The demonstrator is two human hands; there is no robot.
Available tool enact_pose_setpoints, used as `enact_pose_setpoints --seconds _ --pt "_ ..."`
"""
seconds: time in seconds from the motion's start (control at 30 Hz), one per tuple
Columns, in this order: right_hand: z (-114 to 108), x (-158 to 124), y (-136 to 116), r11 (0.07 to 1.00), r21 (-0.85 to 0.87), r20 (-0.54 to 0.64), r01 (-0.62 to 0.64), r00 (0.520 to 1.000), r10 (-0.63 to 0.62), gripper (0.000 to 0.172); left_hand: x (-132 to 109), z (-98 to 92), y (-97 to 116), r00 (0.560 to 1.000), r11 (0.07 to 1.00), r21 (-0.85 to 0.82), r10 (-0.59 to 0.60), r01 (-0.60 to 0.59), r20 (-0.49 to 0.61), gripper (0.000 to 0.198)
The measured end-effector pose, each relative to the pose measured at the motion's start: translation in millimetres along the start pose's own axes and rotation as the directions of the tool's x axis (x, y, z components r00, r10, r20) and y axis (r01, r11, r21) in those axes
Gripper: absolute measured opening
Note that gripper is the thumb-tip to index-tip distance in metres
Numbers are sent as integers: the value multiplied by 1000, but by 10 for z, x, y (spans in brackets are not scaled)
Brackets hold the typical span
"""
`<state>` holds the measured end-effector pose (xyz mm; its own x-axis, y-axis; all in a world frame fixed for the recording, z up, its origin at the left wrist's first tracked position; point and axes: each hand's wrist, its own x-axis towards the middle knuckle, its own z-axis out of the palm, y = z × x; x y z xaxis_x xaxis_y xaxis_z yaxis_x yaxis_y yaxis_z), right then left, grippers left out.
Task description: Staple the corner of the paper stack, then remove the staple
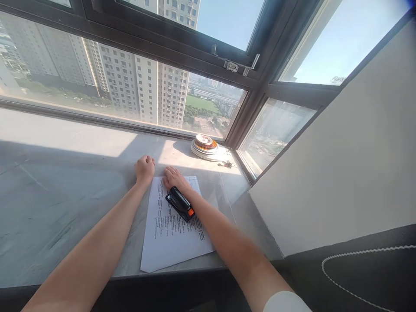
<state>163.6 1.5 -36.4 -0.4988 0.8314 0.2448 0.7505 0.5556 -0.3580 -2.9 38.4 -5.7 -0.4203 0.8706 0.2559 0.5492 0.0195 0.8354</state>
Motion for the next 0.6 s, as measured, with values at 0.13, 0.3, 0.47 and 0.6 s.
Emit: enact_pose_setpoints --seconds 0.13,0.3,0.47,0.6 --pt "3 -6 37 1000 -7 -17 18 1000 -18 38 -19 -15 25 1000 1000 4 1 -1 10 34" --pt "-12 -5 39 998 -18 -22 -54 998 53 37 -34 -11 25 1000 1000 10 15 -15 16 31" --pt "-67 -5 12 991 -41 26 -127 991 129 48 -17 5 12 999 999 24 22 -23 23 32" --pt "-137 6 -49 994 -59 104 -89 990 94 53 19 7 -14 999 998 49 32 -34 34 34"
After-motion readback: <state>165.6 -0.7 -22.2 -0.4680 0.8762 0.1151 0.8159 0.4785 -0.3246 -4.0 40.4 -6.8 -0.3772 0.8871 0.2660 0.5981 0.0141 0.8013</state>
